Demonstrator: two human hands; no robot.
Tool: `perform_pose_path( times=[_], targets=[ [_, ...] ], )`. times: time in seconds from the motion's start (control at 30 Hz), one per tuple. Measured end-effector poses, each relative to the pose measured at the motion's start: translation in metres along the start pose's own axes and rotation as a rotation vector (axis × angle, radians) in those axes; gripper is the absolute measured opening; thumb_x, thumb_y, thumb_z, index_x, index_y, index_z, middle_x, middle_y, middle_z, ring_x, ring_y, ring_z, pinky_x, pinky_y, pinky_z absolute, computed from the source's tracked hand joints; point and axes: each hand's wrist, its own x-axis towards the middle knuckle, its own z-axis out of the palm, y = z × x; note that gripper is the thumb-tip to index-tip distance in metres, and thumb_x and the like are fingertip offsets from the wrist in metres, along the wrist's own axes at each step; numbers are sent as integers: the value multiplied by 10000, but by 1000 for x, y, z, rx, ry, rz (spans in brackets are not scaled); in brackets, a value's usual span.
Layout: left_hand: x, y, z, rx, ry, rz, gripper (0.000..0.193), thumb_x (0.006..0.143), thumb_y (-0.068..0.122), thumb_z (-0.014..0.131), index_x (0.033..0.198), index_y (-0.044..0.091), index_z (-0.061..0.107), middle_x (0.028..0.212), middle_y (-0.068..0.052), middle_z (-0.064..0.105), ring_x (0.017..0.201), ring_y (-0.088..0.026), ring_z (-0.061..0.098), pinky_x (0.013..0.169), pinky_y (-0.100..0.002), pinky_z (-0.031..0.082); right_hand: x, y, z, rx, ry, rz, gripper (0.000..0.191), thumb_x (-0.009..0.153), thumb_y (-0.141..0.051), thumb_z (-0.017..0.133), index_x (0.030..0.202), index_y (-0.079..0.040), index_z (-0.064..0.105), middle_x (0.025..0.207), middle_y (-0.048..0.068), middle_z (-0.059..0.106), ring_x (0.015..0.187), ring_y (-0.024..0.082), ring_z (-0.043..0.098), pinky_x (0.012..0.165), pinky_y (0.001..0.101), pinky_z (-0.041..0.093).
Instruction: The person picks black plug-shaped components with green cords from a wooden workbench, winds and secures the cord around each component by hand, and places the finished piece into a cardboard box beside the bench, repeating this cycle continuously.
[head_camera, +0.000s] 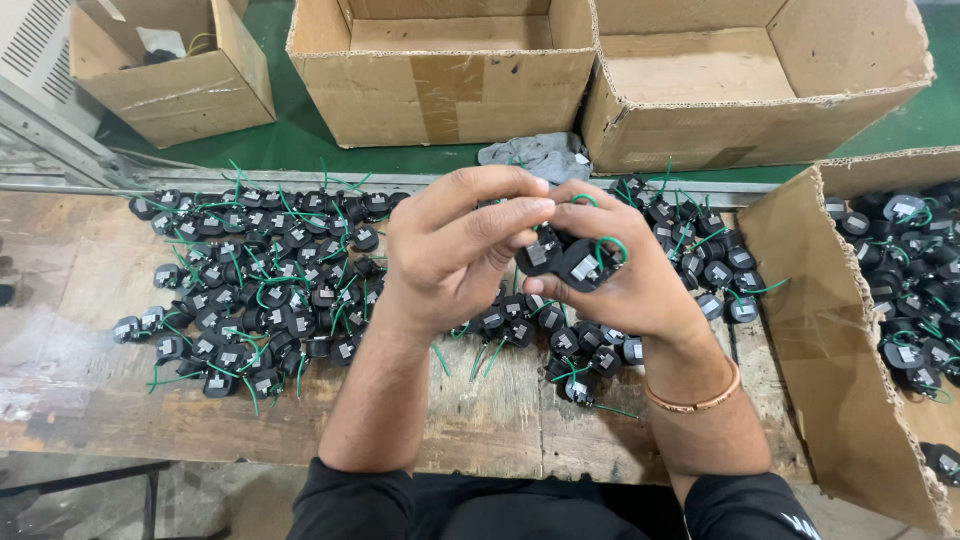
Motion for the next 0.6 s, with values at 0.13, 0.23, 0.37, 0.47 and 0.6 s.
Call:
perform_pose_path(
  times=[0.13, 0.23, 0.37, 0.47, 0.6],
  targets=[
    [2, -5, -6, -98, -13, -52, 185, 901, 85, 814, 1067, 60, 738, 1167, -106, 737, 1046, -234, 746, 865, -312, 612, 1, -1, -2, -39, 69, 47, 489, 787, -178, 920, 1169, -6, 667, 1120, 110, 639, 1048, 232, 638, 916, 344, 521],
    [1, -9, -5, -144, -19, -96, 173, 890, 79, 846, 1009, 52, 722, 1123, -87, 748, 1057, -242, 744, 944, -345, 609, 2, -3, 2, -75, 132, 75, 487, 760, -162, 935, 1145, -10, 678, 1114, 109, 630, 1022, 208, 636, 876, 322, 527],
    [0, -14, 5, -188, 7, -263, 266, 817, 83, 904, 858, 38, 645, 976, -69, 735, 987, -212, 744, 897, -334, 605, 4, -8, 8, -129, 169, 78, 405, 774, -73, 898, 1129, -17, 712, 1114, 107, 622, 1010, 205, 646, 850, 306, 534],
    [0, -15, 10, -191, 44, -299, 328, 794, 91, 925, 798, 36, 601, 906, -62, 711, 904, -181, 722, 839, -315, 595, 4, -13, 8, -180, 166, 76, 362, 778, -41, 885, 1103, -19, 726, 1101, 100, 630, 983, 204, 654, 841, 312, 526],
    [-1, -20, 6, -238, -50, -245, 337, 781, 116, 925, 823, 39, 600, 931, -73, 717, 901, -179, 711, 825, -305, 572, 2, -17, -1, -159, 136, 52, 365, 752, -49, 878, 1078, -25, 714, 1098, 99, 639, 981, 199, 656, 850, 315, 528]
  ],
)
